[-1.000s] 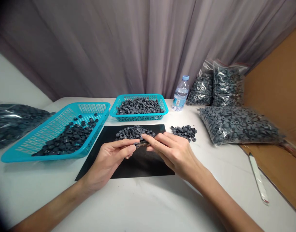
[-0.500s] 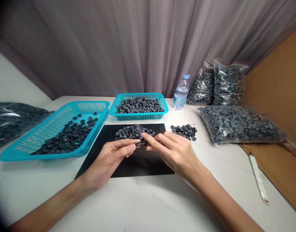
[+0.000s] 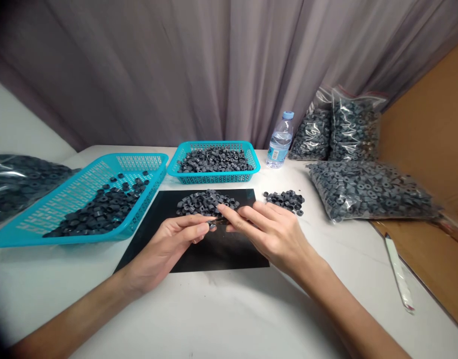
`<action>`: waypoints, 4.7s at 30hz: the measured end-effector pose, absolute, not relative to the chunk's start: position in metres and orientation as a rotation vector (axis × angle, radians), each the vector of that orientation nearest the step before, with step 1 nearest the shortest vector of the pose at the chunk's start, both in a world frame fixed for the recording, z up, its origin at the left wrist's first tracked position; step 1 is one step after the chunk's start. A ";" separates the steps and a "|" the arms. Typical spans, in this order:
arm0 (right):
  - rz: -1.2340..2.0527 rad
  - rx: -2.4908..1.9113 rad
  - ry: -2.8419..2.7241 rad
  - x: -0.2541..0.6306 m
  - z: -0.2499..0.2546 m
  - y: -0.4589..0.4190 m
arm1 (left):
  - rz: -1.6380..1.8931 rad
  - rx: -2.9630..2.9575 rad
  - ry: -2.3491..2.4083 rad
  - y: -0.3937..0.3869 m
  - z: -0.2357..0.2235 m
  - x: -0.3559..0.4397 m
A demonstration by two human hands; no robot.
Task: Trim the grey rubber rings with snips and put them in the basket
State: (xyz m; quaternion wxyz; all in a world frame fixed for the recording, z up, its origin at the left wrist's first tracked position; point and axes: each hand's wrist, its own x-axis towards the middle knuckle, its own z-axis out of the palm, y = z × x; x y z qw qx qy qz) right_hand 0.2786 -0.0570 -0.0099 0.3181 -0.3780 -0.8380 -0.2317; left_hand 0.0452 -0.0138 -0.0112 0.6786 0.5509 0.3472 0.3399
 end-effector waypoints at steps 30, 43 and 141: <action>-0.564 -0.936 -2.206 0.283 -0.011 -0.057 | 0.754 1.225 0.789 -0.013 -0.011 0.045; -0.515 -0.967 -2.232 0.283 -0.013 -0.056 | 0.734 1.221 0.769 -0.015 -0.009 0.047; 0.266 -1.689 -1.963 0.277 -0.079 0.001 | 0.547 3.260 0.938 -0.018 -0.046 0.049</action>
